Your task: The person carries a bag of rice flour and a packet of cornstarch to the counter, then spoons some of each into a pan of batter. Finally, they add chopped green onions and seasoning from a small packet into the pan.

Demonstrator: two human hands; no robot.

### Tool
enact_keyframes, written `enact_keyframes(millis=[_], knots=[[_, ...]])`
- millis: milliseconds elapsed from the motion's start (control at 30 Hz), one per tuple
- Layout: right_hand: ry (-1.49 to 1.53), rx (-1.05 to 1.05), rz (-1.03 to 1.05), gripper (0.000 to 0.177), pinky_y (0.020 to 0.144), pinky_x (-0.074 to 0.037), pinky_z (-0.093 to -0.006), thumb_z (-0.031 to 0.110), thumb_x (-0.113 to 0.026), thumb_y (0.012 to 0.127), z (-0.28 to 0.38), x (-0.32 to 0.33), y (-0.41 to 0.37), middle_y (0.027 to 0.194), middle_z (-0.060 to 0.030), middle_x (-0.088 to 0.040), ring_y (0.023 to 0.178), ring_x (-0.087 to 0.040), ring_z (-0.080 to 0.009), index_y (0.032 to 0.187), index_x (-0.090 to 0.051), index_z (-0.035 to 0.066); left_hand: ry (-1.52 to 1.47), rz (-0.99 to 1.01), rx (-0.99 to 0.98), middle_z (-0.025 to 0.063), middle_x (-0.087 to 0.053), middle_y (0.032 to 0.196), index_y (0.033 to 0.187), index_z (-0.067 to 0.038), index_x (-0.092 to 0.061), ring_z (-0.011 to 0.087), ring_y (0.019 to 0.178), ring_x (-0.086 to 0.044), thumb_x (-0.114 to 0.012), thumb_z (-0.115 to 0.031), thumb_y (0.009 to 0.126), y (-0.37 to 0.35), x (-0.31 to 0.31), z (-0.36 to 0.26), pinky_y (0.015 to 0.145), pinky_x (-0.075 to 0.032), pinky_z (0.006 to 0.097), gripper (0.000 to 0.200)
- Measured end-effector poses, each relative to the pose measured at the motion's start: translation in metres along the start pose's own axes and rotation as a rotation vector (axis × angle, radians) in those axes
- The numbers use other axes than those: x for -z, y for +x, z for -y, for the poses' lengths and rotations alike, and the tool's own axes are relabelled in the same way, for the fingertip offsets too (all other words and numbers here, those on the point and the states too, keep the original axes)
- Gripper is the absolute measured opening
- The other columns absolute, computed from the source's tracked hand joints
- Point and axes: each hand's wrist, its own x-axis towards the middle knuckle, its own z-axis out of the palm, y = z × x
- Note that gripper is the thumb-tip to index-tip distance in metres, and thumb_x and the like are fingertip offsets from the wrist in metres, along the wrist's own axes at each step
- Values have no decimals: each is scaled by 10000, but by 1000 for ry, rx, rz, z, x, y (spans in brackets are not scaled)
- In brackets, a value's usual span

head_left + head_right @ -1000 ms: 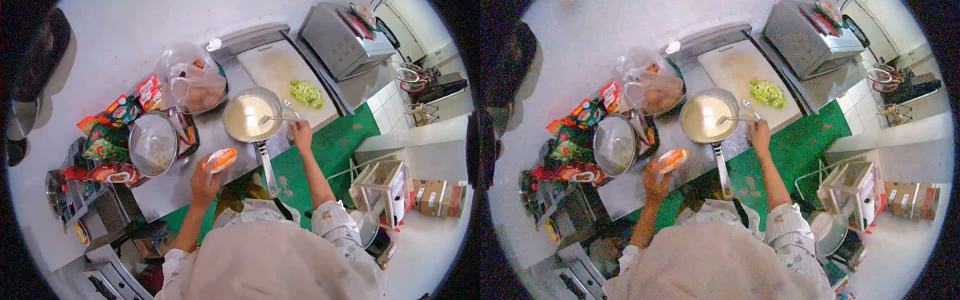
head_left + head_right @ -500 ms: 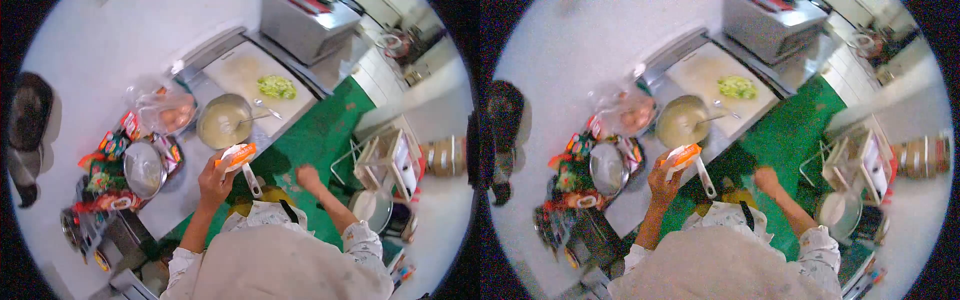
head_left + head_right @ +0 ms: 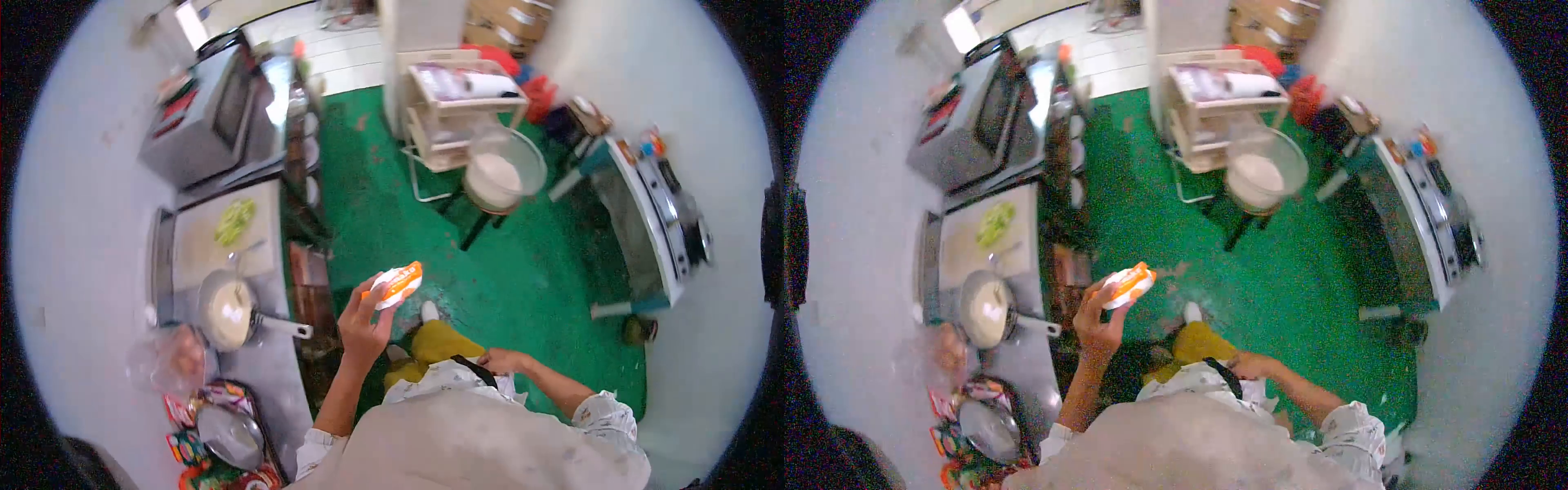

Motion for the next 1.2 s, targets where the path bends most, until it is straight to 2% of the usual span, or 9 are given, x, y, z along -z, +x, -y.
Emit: enact_keyframes(millis=[67,200,333,400,433,500,633,867,1200], knots=[[223,538,-43,299,470,-396,-250,135,-539,755,-81,-29,-8,735,-15,-630,582,-526,-88,1016,-675,83,-121,67,-62,192,-597,1090,1128,-101,-553,332,950,-626,-688,-13,732,-1,-43,-13,761,-533,362,428],[670,68,81,340,408,-322,-211,128,-535,761,-161,-55,-49,691,-1,-604,525,-490,-51,1075,-659,92,-155,193,-139,200,-614,1051,1059,-88,-573,331,945,-624,-750,-67,709,7,-117,-64,790,-521,377,393],[863,22,-506,396,457,-426,-227,183,-682,765,-160,-9,-145,634,34,-543,525,-499,-76,1137,-585,88,-156,329,-194,181,-619,1039,1059,-83,-577,318,907,-632,-739,-85,713,15,-199,-112,750,-523,361,381],[817,252,-845,556,548,-495,-293,260,-754,713,-190,32,-173,838,-35,-619,699,-585,-139,1204,-524,136,-192,373,-229,167,-616,1048,1071,-84,-578,314,873,-638,-719,-95,730,11,-248,-139,711,-524,350,368],[629,273,-977,674,771,-491,-327,246,-769,688,-204,59,-186,1060,-63,-574,943,-551,-167,1267,-451,109,-193,405,-251,165,-615,1050,1069,-83,-577,310,863,-638,-716,-89,731,12,-273,-154,705,-526,351,366],[449,415,-1135,691,740,-489,-310,191,-773,673,-178,112,-255,1167,-67,-510,1071,-486,-161,1277,-445,125,-221,471,-295,155,-612,1053,1084,-89,-570,294,841,-638,-713,-77,730,14,-322,-182,684,-529,350,383],[-226,545,-1389,697,909,-414,-393,208,-786,637,-151,178,-332,1103,-96,-517,1092,-471,-290,1252,-466,127,-239,608,-374,141,-609,1055,1120,-114,-552,277,836,-639,-698,-45,731,10,-404,-218,662,-531,335,421],[-217,267,-1055,504,769,-477,-457,261,-732,684,-213,269,-342,1001,-136,-551,930,-572,-338,1091,-476,109,-346,613,-437,137,-610,1053,1131,-112,-554,287,837,-636,-687,4,710,42,-508,-241,655,-527,334,457],[-265,214,-1118,382,707,-483,-443,279,-686,713,-272,465,-313,879,-147,-573,827,-592,-349,972,-496,72,-265,744,-373,132,-615,1034,1182,-137,-535,309,879,-627,-680,5,707,169,-666,-213,699,-521,368,516]])
